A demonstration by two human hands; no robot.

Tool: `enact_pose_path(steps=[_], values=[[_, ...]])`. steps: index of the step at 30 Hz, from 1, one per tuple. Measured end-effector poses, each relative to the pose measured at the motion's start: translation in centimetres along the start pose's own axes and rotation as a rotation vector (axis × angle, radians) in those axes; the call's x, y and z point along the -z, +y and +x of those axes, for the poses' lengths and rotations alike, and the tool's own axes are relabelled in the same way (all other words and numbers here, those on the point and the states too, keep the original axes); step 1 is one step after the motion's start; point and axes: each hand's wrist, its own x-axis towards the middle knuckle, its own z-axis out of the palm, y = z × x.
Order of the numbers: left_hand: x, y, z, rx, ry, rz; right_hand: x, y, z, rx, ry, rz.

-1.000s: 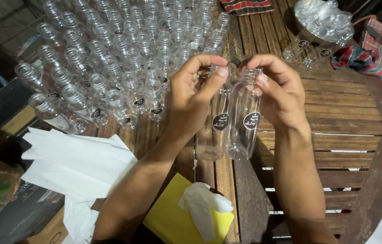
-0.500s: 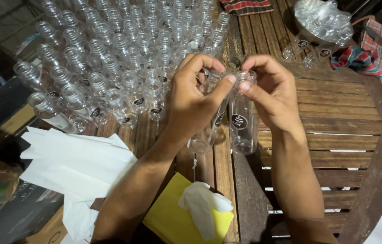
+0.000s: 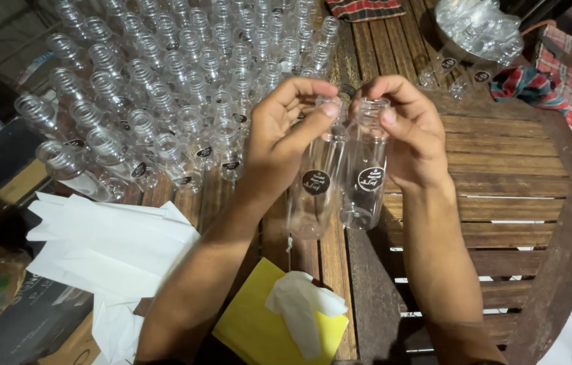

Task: Applying adhesive labels to clear plastic bottles and organizing them on a wooden table.

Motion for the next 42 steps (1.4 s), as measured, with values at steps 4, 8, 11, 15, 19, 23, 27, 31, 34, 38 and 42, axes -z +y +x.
enact_pose_path(steps=[4,8,11,15,19,23,27,31,34,38,42], values=[[0.3,-0.9,0.0,0.004,-0.001,-0.023,0.4,0.0,0.1,-0.005,-0.029,0.025],[0.2,-0.6,0.0,-0.013,0.001,0.018,0.4,0.0,0.0,-0.021,-0.017,-0.009],[0.2,-0.7,0.1,-0.024,0.007,0.037,0.2,-0.1,-0.1,-0.011,-0.002,0.009],[0.2,-0.8,0.2,-0.033,0.026,0.01,0.3,-0.1,0.0,-0.009,-0.004,0.007],[-0.2,-0.7,-0.1,-0.035,0.053,-0.029,0.9,0.1,0.2,-0.009,-0.017,0.007],[0.0,-0.4,0.2,-0.051,0.047,-0.036,0.7,0.0,0.2,0.005,-0.008,0.007],[0.0,-0.6,0.4,-0.056,0.071,-0.046,0.0,-0.5,0.1,0.038,0.001,0.03],[0.1,-0.7,0.4,-0.07,0.066,-0.063,-0.1,-0.6,0.0,0.059,0.001,0.032],[0.1,-0.6,0.5,-0.072,0.066,-0.056,-0.2,-0.8,0.2,0.066,-0.018,0.027],[0.4,-0.9,0.5,-0.077,0.067,-0.052,-0.2,-0.8,0.0,0.068,-0.02,0.02],[0.4,-1.1,0.5,-0.086,0.062,-0.058,-0.4,-0.9,-0.1,0.068,-0.024,0.011]])
